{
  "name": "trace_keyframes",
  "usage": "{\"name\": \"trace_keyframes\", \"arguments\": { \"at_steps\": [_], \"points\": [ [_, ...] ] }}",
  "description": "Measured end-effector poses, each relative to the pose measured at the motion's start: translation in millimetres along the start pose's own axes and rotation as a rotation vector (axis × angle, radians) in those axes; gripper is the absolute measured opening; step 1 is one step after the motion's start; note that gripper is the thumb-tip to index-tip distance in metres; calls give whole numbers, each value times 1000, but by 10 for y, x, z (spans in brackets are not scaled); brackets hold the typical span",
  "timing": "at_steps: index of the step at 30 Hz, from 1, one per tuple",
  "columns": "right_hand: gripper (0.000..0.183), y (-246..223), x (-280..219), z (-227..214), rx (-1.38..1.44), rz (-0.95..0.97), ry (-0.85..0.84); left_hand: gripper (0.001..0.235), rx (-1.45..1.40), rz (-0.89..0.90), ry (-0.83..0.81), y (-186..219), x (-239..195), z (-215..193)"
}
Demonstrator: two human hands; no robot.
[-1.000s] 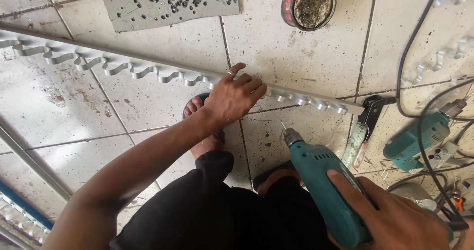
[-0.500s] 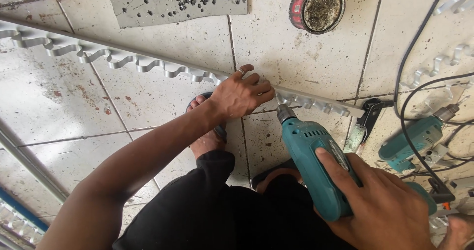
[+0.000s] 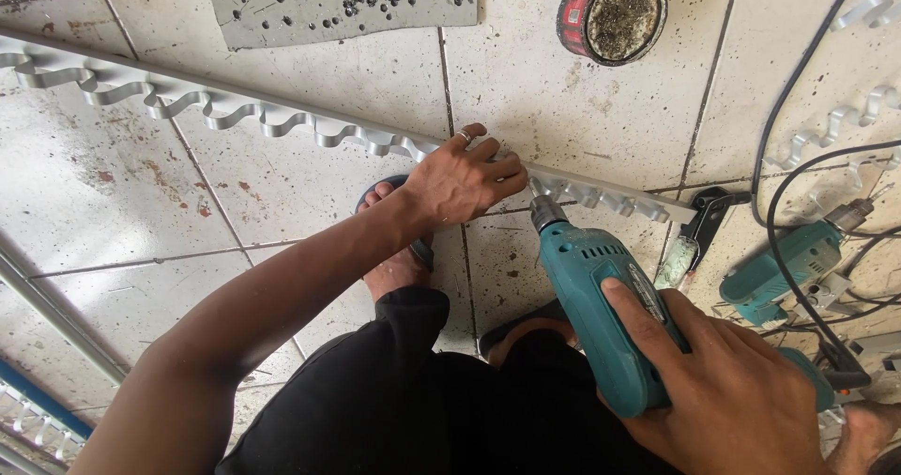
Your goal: The person uses a teal power drill to drive screws into a white metal rack mounted on a tiled wall. The person holds the rack steady with their left hand while operating the drill with their right hand to secure the fixture.
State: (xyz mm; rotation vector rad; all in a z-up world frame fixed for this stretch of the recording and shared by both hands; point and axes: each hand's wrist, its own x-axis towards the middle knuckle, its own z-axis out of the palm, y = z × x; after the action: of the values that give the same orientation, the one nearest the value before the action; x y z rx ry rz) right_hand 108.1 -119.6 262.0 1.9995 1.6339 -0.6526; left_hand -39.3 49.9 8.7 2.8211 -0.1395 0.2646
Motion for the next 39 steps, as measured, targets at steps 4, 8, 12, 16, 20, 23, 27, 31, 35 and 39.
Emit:
{"name": "trace_keyframes", "arguments": {
  "at_steps": [4,8,12,16,20,23,27,31,35,39],
  "points": [
    [89,-12,44,-43,0,-16,-7,17,-30,-5,-70,21,-14,27],
    [104,38,84,-33,-85,-35,-146,8,-29,-29,-13,30,15,1],
    [103,46,169,-124,-78,-77,-104,4,0,-32,29,19,21,33],
    [111,25,213,-163,-135,-119,-97,3,24,-32,87,4,46,33],
    [98,-63,249,-221,-194,-80,11,3,37,-33,101,-3,41,29],
    [97,-50,258,-217,-193,-87,27,5,28,-40,90,2,42,10],
    [94,-105,261,-242,-199,-34,44,5,33,-36,96,3,46,9],
    [97,-112,250,-241,-197,-22,2,6,47,-32,64,8,31,12],
    [99,-88,243,-232,-178,-38,-15,7,25,-29,41,7,27,9],
    [103,-99,230,-230,-168,-32,-39,8,10,-24,24,11,18,6]
  ]
}}
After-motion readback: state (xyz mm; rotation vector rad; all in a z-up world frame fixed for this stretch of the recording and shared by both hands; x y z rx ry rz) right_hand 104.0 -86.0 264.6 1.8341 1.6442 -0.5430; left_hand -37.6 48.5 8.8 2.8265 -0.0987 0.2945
